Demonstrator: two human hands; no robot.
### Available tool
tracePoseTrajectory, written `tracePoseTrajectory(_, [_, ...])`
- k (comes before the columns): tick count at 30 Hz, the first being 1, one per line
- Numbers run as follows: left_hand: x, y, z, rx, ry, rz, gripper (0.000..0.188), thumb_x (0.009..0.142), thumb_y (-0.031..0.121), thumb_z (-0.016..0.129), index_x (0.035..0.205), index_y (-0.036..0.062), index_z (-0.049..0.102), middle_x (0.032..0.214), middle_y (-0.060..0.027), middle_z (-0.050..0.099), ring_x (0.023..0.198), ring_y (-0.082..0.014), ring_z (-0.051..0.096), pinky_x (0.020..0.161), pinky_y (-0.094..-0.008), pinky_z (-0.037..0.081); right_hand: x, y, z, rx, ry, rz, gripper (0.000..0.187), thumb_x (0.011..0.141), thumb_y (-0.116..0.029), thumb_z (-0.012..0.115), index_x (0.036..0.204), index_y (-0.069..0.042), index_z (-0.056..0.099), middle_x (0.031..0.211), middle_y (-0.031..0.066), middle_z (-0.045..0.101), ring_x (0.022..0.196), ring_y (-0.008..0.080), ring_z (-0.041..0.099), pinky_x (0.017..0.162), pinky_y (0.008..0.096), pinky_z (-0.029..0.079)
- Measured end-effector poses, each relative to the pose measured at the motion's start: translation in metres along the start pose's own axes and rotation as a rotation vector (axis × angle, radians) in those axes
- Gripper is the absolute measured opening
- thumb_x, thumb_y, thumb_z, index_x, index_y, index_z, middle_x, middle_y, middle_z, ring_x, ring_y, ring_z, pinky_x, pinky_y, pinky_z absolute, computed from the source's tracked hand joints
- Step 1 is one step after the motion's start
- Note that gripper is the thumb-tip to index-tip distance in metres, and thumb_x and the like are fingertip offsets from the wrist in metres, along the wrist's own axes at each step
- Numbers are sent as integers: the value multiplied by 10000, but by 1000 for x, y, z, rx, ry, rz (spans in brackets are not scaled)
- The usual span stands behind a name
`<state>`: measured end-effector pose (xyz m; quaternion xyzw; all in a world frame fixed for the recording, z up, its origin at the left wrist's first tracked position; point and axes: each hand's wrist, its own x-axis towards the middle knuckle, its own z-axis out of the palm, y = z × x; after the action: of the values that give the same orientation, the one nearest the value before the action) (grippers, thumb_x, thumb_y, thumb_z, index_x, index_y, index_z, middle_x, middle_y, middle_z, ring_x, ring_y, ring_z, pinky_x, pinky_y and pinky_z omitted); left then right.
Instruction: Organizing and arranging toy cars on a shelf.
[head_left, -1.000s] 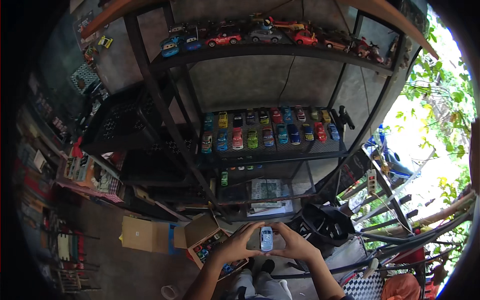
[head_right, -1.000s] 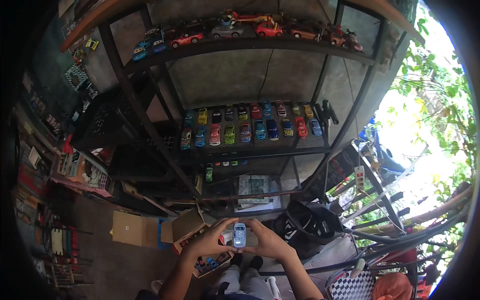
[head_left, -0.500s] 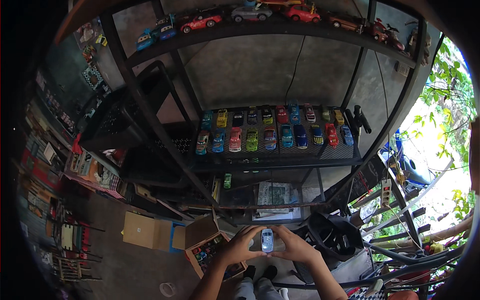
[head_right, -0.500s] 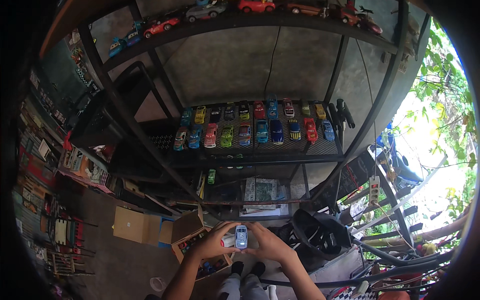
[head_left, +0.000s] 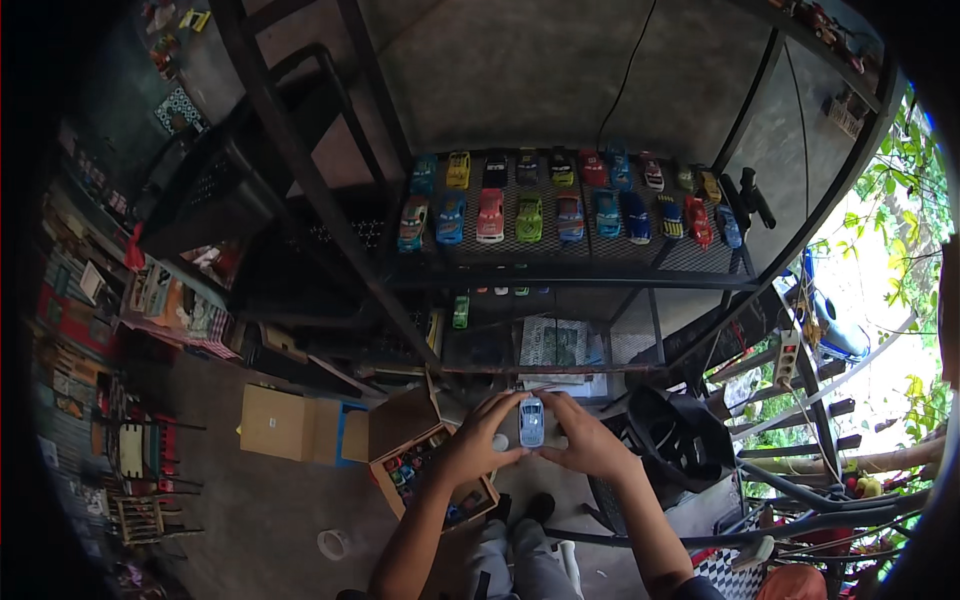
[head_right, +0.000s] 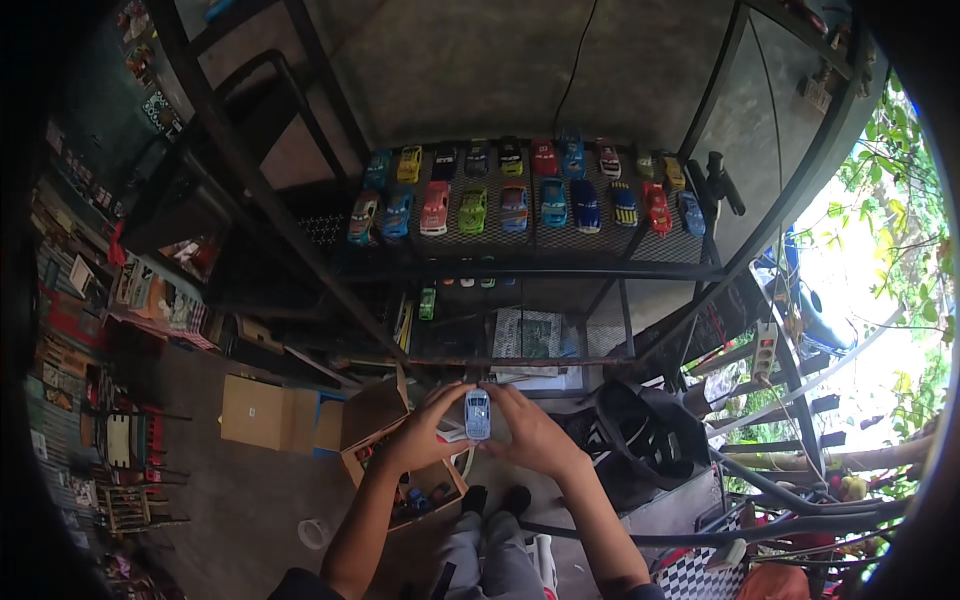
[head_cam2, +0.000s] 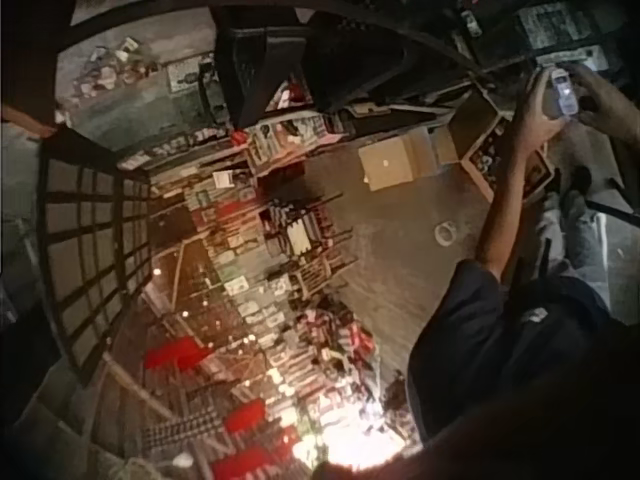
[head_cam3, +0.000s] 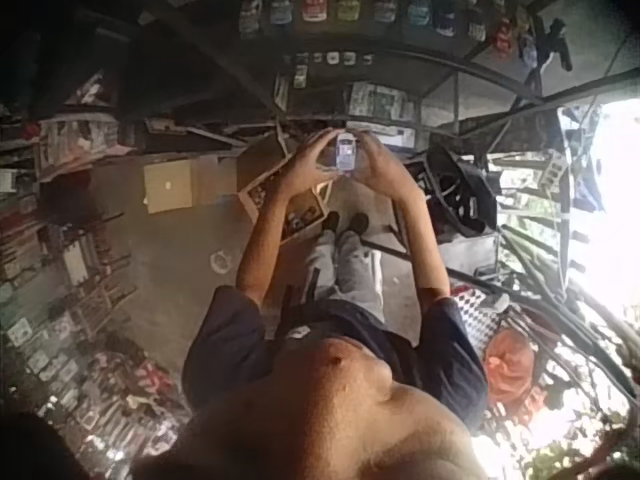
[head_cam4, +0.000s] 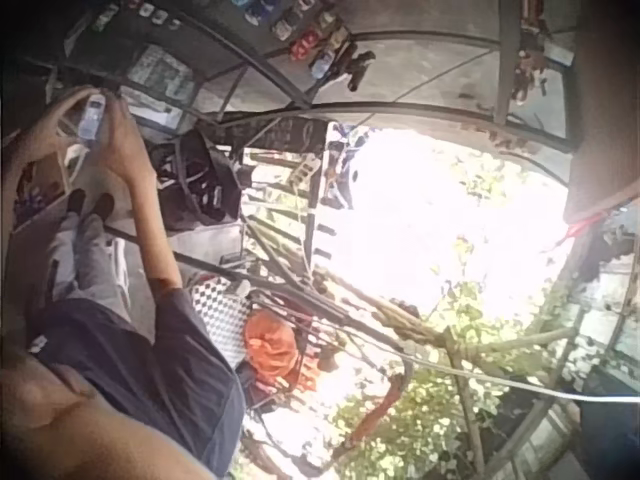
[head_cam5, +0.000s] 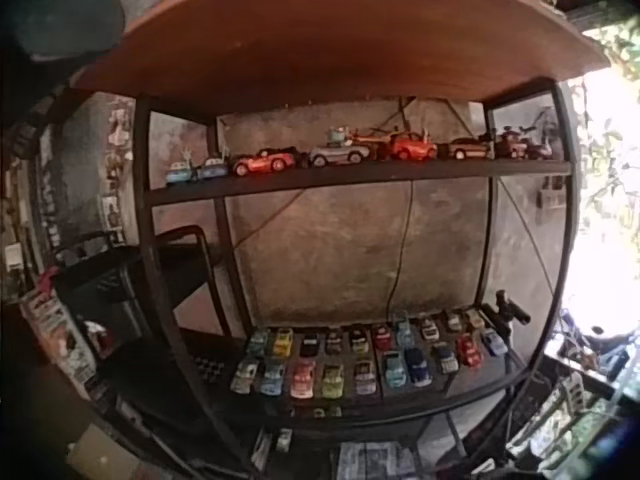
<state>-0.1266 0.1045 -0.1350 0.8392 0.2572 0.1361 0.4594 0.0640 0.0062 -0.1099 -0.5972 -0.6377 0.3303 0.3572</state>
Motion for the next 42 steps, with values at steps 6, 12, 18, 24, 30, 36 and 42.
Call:
tracePoseTrajectory(6, [-7,8,-16,-17,11,5,746,714,128,764,1365,77,404,1383,-169,411,1327,-324,352,1074,-405,326,4,-9,10,0,-11,-2,765,691,-113,741,1347,-28,358,1187,203,490,1125,391,500,934,416,437])
tracePoseTrajectory(12, [-10,3,-20,-17,4,-3,738,718,124,761,1365,95,407,1392,-166,401,1339,-321,337,1072,-412,329,5,-14,16,-34,3,2,763,716,-124,744,1366,-50,352,1219,169,481,1093,357,534,898,393,469])
tracePoseTrajectory(18, [9,-36,-17,-76,16,-5,773,705,105,777,1376,97,394,1402,-178,409,1327,-319,370,1061,-387,348,26,22,40,-79,74,-23,790,722,-131,738,1391,-56,325,1255,189,474,1134,382,512,915,409,458])
tracePoseTrajectory(24, [47,-99,-2,80,99,71,787,694,105,777,1376,113,385,1388,-193,419,1348,-331,337,1055,-421,348,62,79,54,-54,37,40,792,754,-158,716,1424,-96,298,1290,234,463,1176,408,489,946,427,443])
tracePoseTrajectory(30, [80,-172,8,205,94,80,761,701,144,750,1370,114,388,1361,-117,462,1367,-365,281,1079,-471,288,101,150,73,-322,-88,114,994,696,-218,772,1482,-156,165,1399,275,364,1181,422,484,959,436,441])
tracePoseTrajectory(36, [99,-215,21,335,104,29,767,689,207,757,1371,136,414,1357,-101,465,1360,-376,287,1093,-477,255,131,212,80,-572,-103,317,1022,710,-391,719,1491,-116,119,1478,257,250,1352,346,322,1051,441,363])
tracePoseTrajectory(42, [111,-234,24,482,98,-37,775,680,244,773,1369,161,428,1442,-121,350,1400,-401,144,1102,-573,160,131,233,128,-764,-179,503,1056,719,-595,625,1504,-146,78,1527,267,35,1432,374,38,1129,536,106])
